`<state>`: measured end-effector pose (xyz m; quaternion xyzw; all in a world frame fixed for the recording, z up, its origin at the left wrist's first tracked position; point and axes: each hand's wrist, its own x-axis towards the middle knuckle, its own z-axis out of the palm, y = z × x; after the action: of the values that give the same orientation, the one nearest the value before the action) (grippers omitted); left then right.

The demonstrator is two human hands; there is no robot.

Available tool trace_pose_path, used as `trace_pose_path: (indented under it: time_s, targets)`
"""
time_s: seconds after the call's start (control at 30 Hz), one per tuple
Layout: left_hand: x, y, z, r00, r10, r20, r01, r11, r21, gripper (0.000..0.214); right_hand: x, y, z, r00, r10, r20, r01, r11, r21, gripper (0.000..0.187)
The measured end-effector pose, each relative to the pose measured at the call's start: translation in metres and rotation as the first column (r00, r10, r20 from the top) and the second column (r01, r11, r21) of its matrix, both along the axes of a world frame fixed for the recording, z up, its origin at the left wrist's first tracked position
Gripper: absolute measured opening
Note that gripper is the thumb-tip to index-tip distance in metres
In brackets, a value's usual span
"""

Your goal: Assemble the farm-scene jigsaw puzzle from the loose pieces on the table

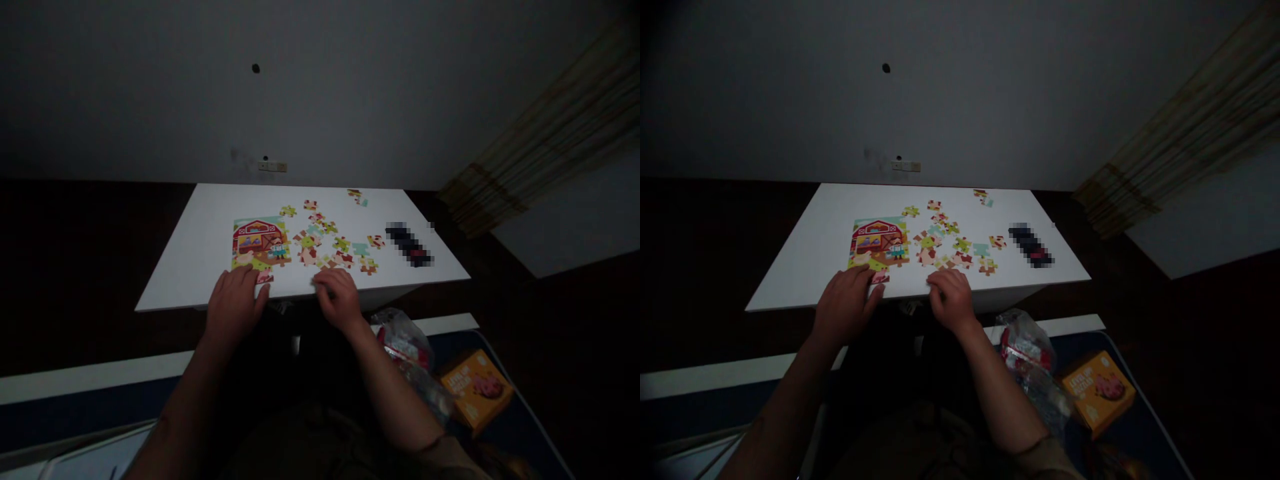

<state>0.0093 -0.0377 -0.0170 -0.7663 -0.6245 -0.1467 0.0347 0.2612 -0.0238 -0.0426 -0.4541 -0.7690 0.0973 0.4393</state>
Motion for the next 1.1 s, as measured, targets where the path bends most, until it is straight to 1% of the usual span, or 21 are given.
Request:
trace_pose_path:
  time_s: [0.1,0.17,0.23,0.3,0.4,0.47,0.57,0.8,0.93,1.1]
  targets:
    - [0.001,0.025,0.009,1.0,0.01,0.027,-0.01,1.0,0.021,0.042,0.042,-0.003,-0.004,0.978,-0.203,-0.043,0.204,0.978,0.031,0.018]
    - [0.004,0.049,0.011,0.998,0.028,0.051,-0.03,0.999,0.045,0.047,0.068,-0.001,-0.004,0.938,-0.344,-0.042,0.345,0.938,0.04,0.016]
    - [0.008,0.073,0.008,0.997,0.042,0.068,-0.046,0.997,0.054,0.05,0.088,0.003,-0.003,0.885,-0.466,-0.004,0.465,0.885,0.024,0.018]
    - [0.012,0.092,0.002,0.997,0.042,0.066,-0.043,0.999,0.022,0.057,0.103,0.006,-0.001,0.845,-0.53,0.072,0.532,0.846,-0.012,0.025]
    - [0.016,0.107,-0.008,1.0,0.023,0.019,-0.022,0.996,-0.088,0.067,0.112,0.009,-0.001,0.825,-0.526,0.209,0.548,0.833,-0.068,0.036]
    - [0.015,0.109,-0.013,1.0,0.017,-0.021,-0.02,0.988,-0.153,0.07,0.113,0.008,-0.002,0.815,-0.506,0.282,0.548,0.831,-0.093,0.039]
    - [0.013,0.104,-0.014,0.998,0.019,-0.062,-0.03,0.981,-0.189,0.071,0.111,0.008,-0.004,0.803,-0.491,0.337,0.551,0.828,-0.106,0.044]
    - [0.007,0.093,-0.012,0.996,0.021,-0.084,-0.037,0.979,-0.2,0.071,0.108,0.011,-0.004,0.793,-0.49,0.362,0.563,0.817,-0.127,0.044]
    - [0.005,0.091,-0.015,0.996,0.021,-0.082,-0.037,0.98,-0.196,0.071,0.108,0.011,-0.005,0.791,-0.492,0.365,0.566,0.814,-0.131,0.047]
    - [0.005,0.09,-0.014,0.998,0.021,-0.061,-0.032,0.981,-0.192,0.07,0.109,0.012,-0.005,0.79,-0.488,0.372,0.563,0.817,-0.126,0.045]
